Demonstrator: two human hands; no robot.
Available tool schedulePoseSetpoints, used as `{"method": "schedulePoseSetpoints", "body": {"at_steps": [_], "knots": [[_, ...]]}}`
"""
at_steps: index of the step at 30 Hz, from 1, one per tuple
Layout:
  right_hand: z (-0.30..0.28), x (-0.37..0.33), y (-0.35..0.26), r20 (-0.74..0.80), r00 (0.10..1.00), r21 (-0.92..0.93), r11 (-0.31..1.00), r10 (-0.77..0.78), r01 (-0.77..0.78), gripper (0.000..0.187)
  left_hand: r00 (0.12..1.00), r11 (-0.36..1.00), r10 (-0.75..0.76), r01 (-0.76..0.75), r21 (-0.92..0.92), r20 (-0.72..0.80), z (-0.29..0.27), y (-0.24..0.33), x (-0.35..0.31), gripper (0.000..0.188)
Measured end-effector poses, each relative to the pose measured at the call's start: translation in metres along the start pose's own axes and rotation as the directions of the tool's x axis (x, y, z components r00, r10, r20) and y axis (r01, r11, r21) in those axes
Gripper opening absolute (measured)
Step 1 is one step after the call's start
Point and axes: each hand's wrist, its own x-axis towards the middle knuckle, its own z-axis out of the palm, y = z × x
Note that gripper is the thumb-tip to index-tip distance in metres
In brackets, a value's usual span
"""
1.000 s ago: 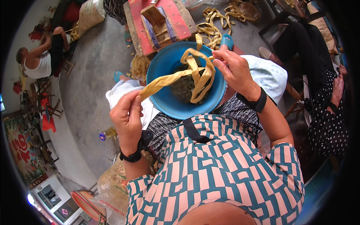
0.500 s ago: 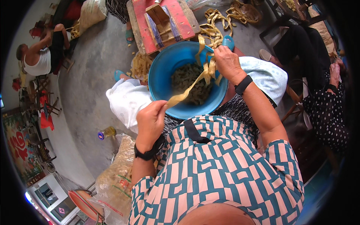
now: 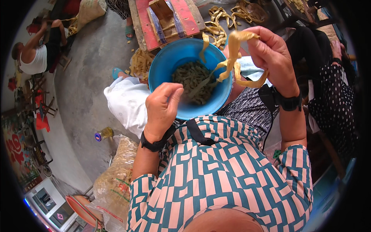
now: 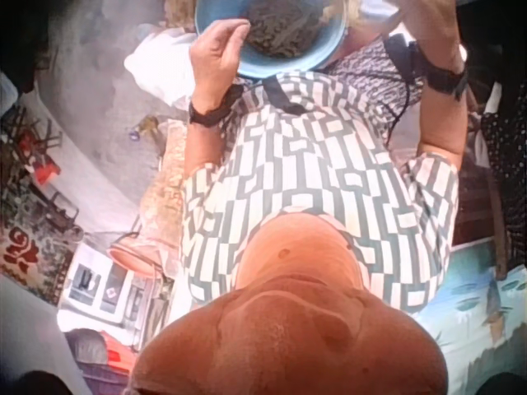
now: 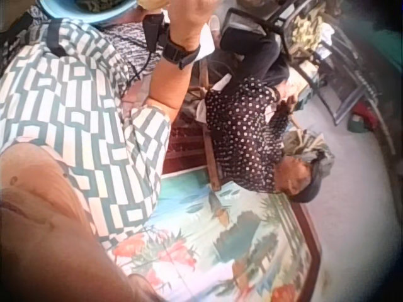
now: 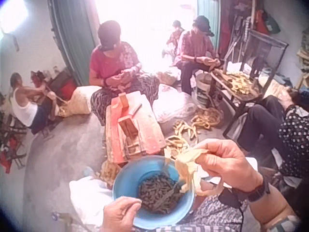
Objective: The person takes strips of light-colored material, likely bamboo or reed, and ties or twists them into small bundles, occasionally using a wooden press tool at a workstation.
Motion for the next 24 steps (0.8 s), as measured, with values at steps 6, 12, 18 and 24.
{"method": "schedulePoseSetpoints", "body": {"at_steps": [6,12,18,24], "knots": [[0.042,-0.002,-0.018,0.414,0.852,-0.633,0.572,-0.319,0.522,0.020,0.973,0.743,0.228,-0.148,-0.653,0.039,0.017,0.074,0.026,0.051],[-0.041,0.009,-0.024,-0.229,0.889,-0.679,0.720,-0.396,0.146,0.021,0.976,0.874,-0.082,0.168,-0.456,0.201,0.005,0.037,0.004,0.012],[-0.157,0.039,0.025,-0.553,0.764,-0.539,0.842,-0.331,-0.025,0.039,0.981,0.991,-0.072,0.090,-0.095,0.179,-0.041,0.016,-0.013,0.004],[-0.226,0.042,0.057,-0.620,0.655,-0.689,0.699,-0.433,-0.190,0.023,0.964,0.963,-0.266,0.265,0.039,0.009,-0.095,0.004,-0.040,0.009]]}}
